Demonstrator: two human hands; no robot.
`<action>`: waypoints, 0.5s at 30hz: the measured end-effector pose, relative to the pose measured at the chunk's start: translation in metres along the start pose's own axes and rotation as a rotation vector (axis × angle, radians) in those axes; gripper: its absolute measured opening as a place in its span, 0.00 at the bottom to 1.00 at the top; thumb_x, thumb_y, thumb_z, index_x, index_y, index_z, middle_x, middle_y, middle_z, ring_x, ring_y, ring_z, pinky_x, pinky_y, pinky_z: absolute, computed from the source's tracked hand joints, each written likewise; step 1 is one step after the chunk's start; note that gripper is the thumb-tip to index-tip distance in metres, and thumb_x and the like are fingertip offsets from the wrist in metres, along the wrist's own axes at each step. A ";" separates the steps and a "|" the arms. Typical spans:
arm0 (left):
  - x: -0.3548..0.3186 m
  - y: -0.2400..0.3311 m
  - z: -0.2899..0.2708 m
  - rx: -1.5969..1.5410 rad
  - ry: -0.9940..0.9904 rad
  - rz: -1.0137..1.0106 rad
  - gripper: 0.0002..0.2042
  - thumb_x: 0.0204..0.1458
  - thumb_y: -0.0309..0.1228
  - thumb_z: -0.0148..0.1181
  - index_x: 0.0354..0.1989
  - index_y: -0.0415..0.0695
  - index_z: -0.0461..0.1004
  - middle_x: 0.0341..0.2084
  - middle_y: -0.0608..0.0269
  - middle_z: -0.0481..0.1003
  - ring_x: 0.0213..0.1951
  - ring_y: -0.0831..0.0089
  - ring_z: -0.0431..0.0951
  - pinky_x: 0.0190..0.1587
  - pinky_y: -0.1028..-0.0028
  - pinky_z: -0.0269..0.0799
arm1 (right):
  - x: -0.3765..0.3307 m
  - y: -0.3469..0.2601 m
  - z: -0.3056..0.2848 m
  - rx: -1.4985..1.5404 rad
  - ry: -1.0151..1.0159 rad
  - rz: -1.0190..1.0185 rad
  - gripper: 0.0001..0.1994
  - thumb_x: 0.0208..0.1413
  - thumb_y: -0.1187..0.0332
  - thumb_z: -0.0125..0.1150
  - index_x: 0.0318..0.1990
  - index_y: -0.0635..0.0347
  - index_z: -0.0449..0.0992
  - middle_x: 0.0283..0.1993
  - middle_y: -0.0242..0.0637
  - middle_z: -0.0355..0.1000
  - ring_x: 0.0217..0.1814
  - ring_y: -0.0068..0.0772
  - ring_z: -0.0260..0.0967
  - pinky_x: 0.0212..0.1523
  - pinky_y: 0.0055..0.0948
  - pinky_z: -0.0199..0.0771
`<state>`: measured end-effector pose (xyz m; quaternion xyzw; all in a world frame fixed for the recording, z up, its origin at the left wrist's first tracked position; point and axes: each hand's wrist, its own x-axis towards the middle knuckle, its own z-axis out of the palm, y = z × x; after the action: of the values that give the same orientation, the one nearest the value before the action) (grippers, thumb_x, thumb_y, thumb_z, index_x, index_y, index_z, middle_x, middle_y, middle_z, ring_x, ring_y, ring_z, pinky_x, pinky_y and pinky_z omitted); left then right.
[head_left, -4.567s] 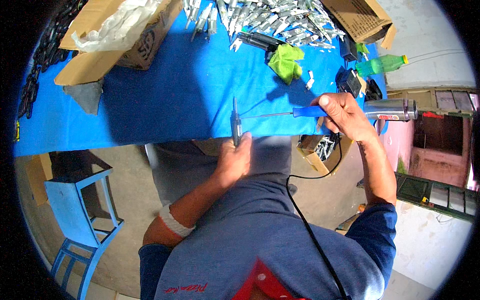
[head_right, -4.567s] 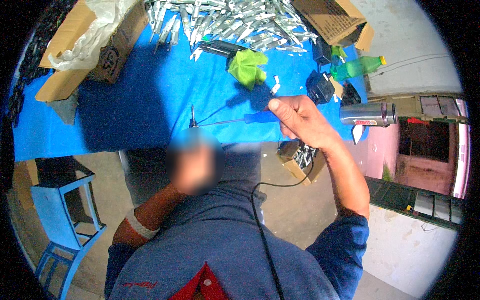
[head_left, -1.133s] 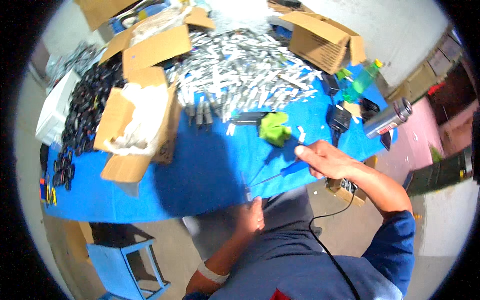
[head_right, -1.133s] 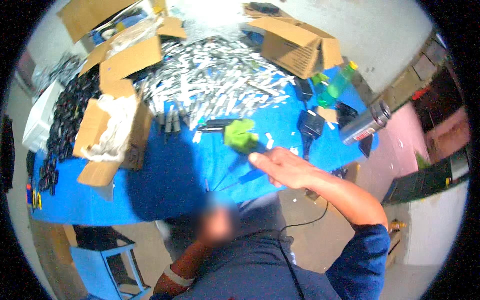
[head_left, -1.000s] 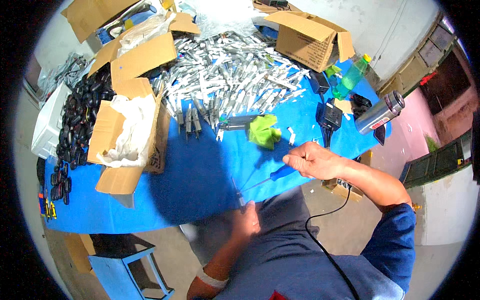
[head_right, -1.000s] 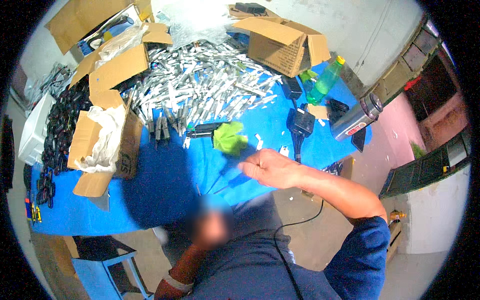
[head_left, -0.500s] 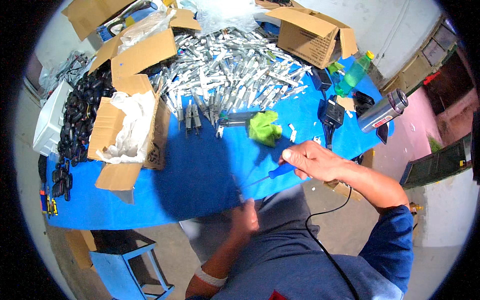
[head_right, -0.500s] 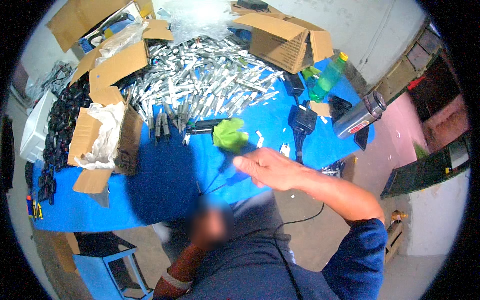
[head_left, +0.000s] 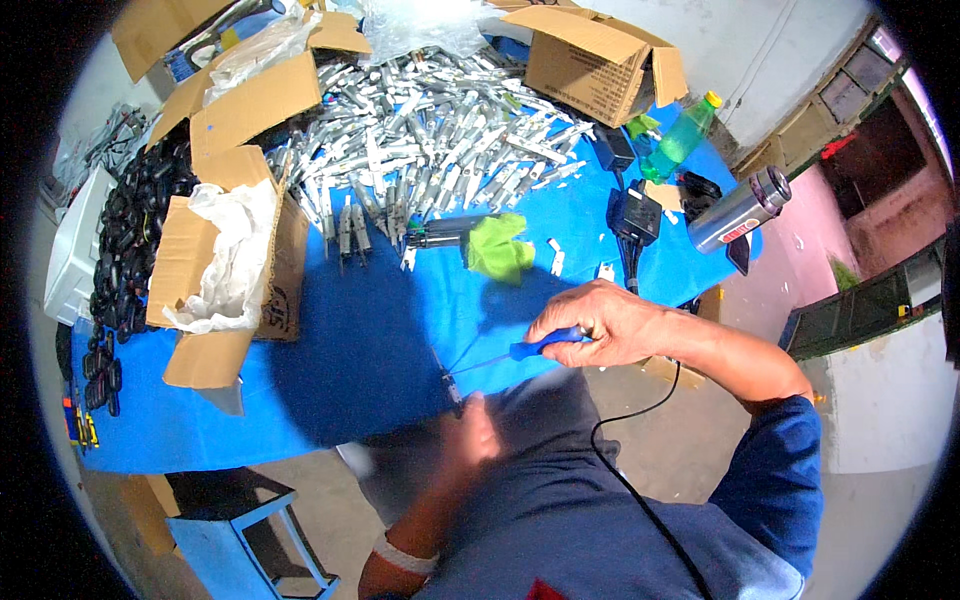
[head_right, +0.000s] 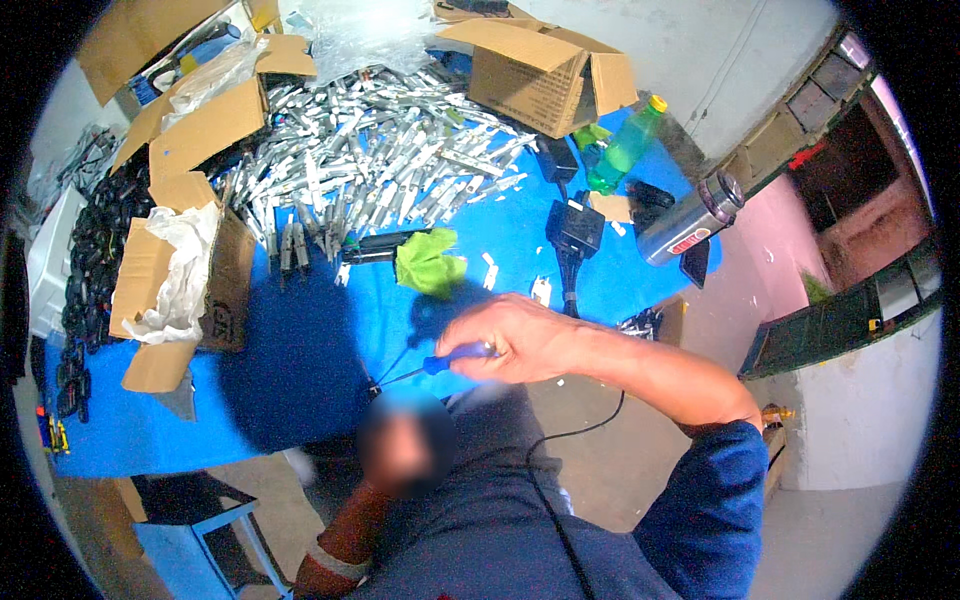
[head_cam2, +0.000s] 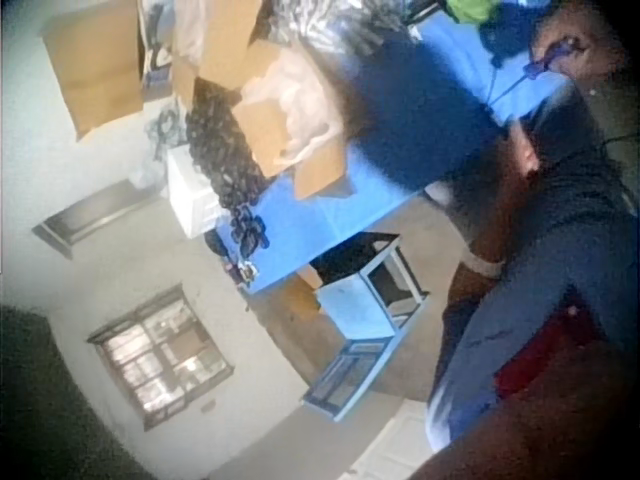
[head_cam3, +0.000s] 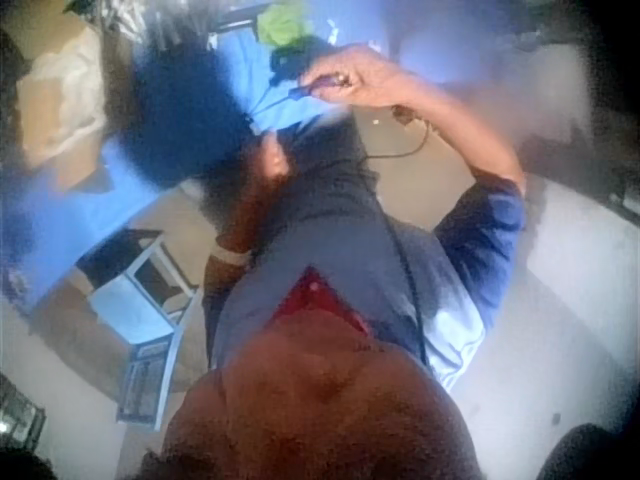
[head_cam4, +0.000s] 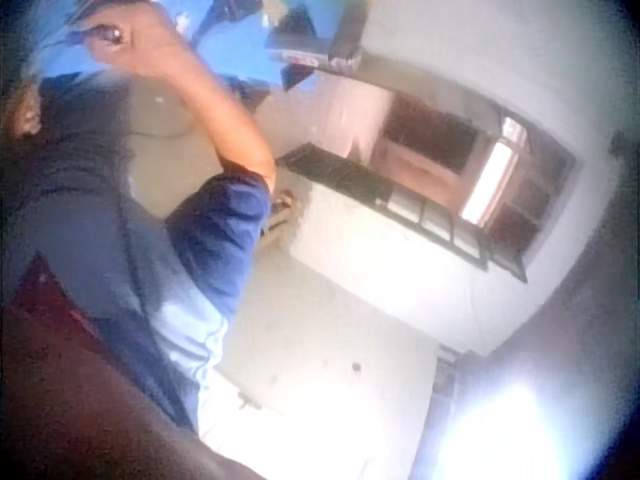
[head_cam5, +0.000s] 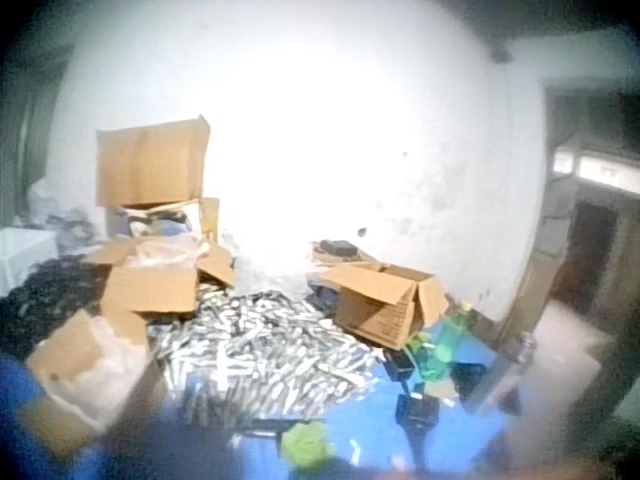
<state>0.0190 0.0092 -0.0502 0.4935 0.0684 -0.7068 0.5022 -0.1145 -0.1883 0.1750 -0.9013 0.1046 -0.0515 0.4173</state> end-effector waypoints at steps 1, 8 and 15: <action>-0.014 0.011 0.011 0.094 0.024 0.041 0.17 0.55 0.42 0.50 0.16 0.51 0.59 0.09 0.72 0.56 0.09 0.78 0.56 0.12 0.74 0.52 | 0.000 -0.001 0.000 0.002 0.013 -0.006 0.12 0.51 0.66 0.59 0.40 0.63 0.74 0.35 0.42 0.73 0.38 0.37 0.72 0.38 0.30 0.71; -0.053 0.040 0.041 0.260 0.091 0.185 0.21 0.53 0.43 0.51 0.13 0.50 0.53 0.07 0.71 0.54 0.07 0.78 0.52 0.12 0.73 0.54 | 0.004 -0.009 -0.004 0.096 -0.003 0.436 0.24 0.59 0.50 0.44 0.28 0.65 0.72 0.24 0.43 0.70 0.27 0.37 0.69 0.30 0.36 0.68; -0.050 0.038 0.036 0.194 0.028 0.142 0.20 0.55 0.42 0.50 0.14 0.50 0.55 0.08 0.72 0.54 0.08 0.78 0.53 0.12 0.73 0.55 | 0.007 -0.005 -0.002 -0.056 0.041 0.294 0.17 0.57 0.58 0.48 0.24 0.63 0.69 0.18 0.43 0.64 0.20 0.38 0.63 0.22 0.35 0.62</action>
<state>0.0257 0.0012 0.0210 0.5530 -0.0286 -0.6658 0.5001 -0.1074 -0.1884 0.1801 -0.8863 0.2453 -0.0055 0.3928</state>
